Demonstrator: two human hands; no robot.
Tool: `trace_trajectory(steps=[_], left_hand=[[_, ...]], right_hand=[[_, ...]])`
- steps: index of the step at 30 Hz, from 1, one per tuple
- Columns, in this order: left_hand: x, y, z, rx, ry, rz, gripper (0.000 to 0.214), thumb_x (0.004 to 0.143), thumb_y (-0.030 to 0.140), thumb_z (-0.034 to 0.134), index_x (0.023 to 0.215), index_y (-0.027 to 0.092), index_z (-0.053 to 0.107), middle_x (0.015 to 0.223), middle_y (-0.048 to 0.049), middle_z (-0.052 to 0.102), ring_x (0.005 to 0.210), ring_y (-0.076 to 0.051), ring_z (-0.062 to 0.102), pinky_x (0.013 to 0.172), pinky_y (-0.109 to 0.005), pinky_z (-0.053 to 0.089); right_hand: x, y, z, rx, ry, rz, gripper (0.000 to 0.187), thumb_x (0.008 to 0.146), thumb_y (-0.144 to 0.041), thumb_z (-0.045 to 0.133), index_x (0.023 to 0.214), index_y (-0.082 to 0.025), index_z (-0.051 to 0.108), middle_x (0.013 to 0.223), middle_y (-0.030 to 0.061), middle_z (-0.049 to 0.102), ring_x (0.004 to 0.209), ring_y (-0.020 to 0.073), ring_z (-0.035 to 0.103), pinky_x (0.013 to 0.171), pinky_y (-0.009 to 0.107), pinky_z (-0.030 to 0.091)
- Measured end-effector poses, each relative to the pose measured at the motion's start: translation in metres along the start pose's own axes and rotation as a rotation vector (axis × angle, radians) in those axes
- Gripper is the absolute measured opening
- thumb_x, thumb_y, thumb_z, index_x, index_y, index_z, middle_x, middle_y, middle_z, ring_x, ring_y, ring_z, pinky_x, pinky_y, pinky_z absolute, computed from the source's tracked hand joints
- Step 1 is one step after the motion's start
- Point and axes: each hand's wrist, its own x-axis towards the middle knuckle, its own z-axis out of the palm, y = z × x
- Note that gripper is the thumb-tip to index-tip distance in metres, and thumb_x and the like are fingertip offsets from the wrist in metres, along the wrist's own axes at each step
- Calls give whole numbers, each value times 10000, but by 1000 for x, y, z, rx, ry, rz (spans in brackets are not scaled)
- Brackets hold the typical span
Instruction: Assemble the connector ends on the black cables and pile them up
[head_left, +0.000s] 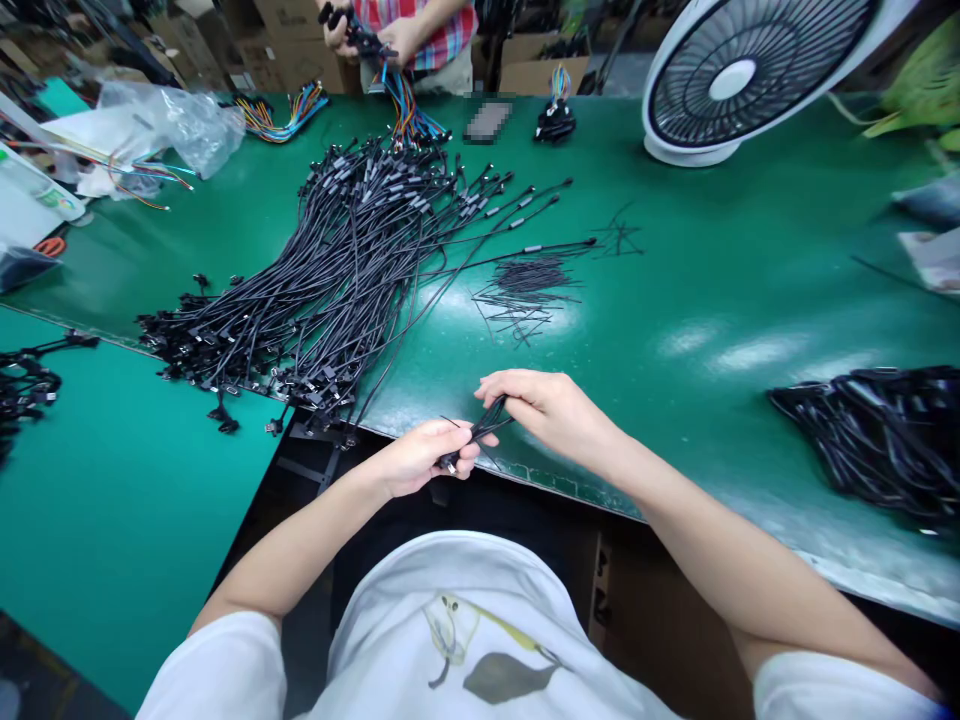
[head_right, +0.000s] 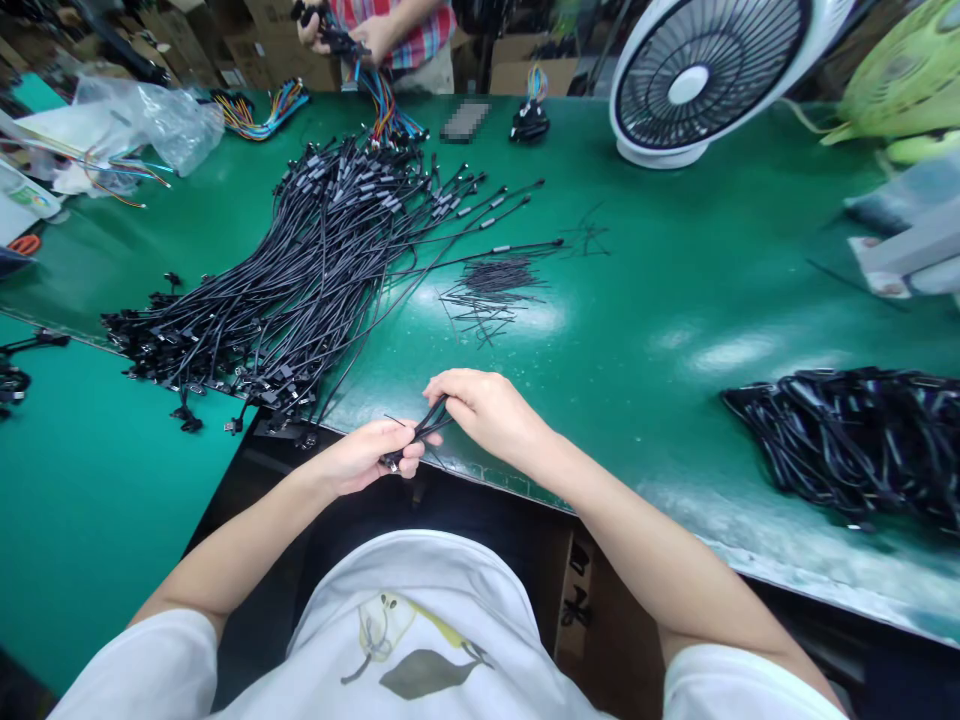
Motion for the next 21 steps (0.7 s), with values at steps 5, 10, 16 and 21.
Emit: trace_trajectory(steps=[5, 10, 16, 21], left_hand=[[4, -6, -2, 50, 101, 72, 456, 727, 493, 721, 869, 63, 672, 603, 36, 420, 511, -52, 374, 521, -229, 256], [10, -4, -2, 62, 92, 33, 466, 719, 512, 710, 845, 66, 653, 587, 51, 391, 480, -39, 317, 496, -231, 202], [15, -1, -2, 295, 79, 50, 462, 765, 563, 628, 745, 103, 598, 561, 45, 409, 492, -62, 338, 500, -243, 219], [18, 2, 0, 405, 79, 84, 444, 796, 560, 583, 702, 127, 569, 547, 42, 413, 516, -82, 357, 528, -253, 270]], right_hand=[[-8, -6, -16, -210, -187, -216, 338, 921, -184, 410, 1172, -209, 633, 1216, 69, 646, 1120, 195, 598, 954, 384, 492], [-21, 3, 3, -706, -78, -296, 416, 952, -319, 465, 1274, -67, 541, 1095, 191, 635, 1042, 295, 574, 944, 479, 427], [-27, 19, 14, -802, -205, -279, 476, 969, -488, 364, 1179, -111, 564, 813, 77, 541, 658, 188, 488, 572, 310, 342], [-25, 22, 9, -564, -234, -285, 366, 1006, -371, 323, 1091, -169, 616, 873, 76, 564, 742, 179, 474, 624, 285, 356]])
